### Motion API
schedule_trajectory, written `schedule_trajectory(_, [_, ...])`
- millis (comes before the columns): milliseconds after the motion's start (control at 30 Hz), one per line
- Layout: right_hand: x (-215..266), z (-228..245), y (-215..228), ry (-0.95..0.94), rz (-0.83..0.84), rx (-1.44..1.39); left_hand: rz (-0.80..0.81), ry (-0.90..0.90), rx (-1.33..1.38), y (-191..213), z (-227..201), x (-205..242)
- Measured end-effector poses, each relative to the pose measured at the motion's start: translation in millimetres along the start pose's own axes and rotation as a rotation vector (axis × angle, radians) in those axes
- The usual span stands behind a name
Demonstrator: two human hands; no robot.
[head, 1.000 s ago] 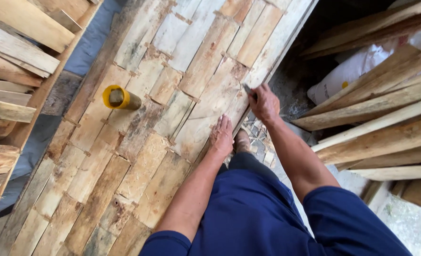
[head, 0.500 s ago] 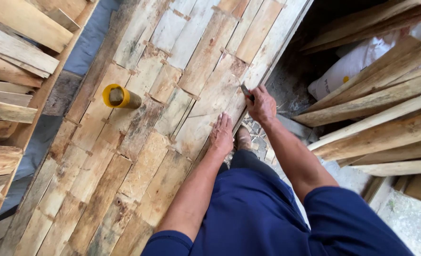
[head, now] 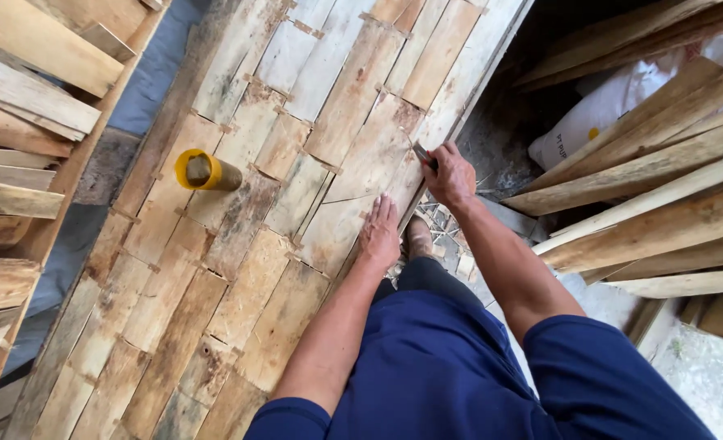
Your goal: Trimming and shaping the edges of thin wood strips arranged on a wooden panel using a utility knife.
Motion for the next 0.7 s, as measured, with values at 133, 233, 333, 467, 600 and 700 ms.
schedule_trajectory(133, [11.2,8.7,-5.4,-0.046,-0.058,-0.026,-0.015,0.001,-0.003,3.5,-1.9,2.6])
schedule_trajectory(233, [3.5,9.9,-1.0,0.029,-0.085,-0.01,-0.036,-0.019,-0.004,5.7,-2.5,-7.1])
schedule_trajectory(333, [9.1,5.8,-7.7,0.004,-0.001,0.0,-0.002,-0.018,-0.029,2.7,-1.3,-6.3])
schedule_trajectory(467, [-1.6,10.2,-6.6,-0.083,-0.054,-0.04,-0.036,-0.028,-0.038,0.1,3.0,-10.1])
schedule_trajectory(600, [11.0,15.0,-7.7,-0.026,-0.022,-0.041,-0.056,-0.03,-0.02,-1.8,0.3,-6.4])
schedule_trajectory(700, [18.9,16.9,-11.4,-0.01,0.048,-0.023,-0.025,-0.017,-0.019,0.6,1.1,-7.9])
Point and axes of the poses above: each hand's wrist, its own x-axis away from the middle knuckle, its own y-axis out of the back of the hand, z = x × y, the point moved 5 cm from there along -x, towards the middle knuckle, and after that the axes turned 6 degrees about y, right-handed, at the moved point
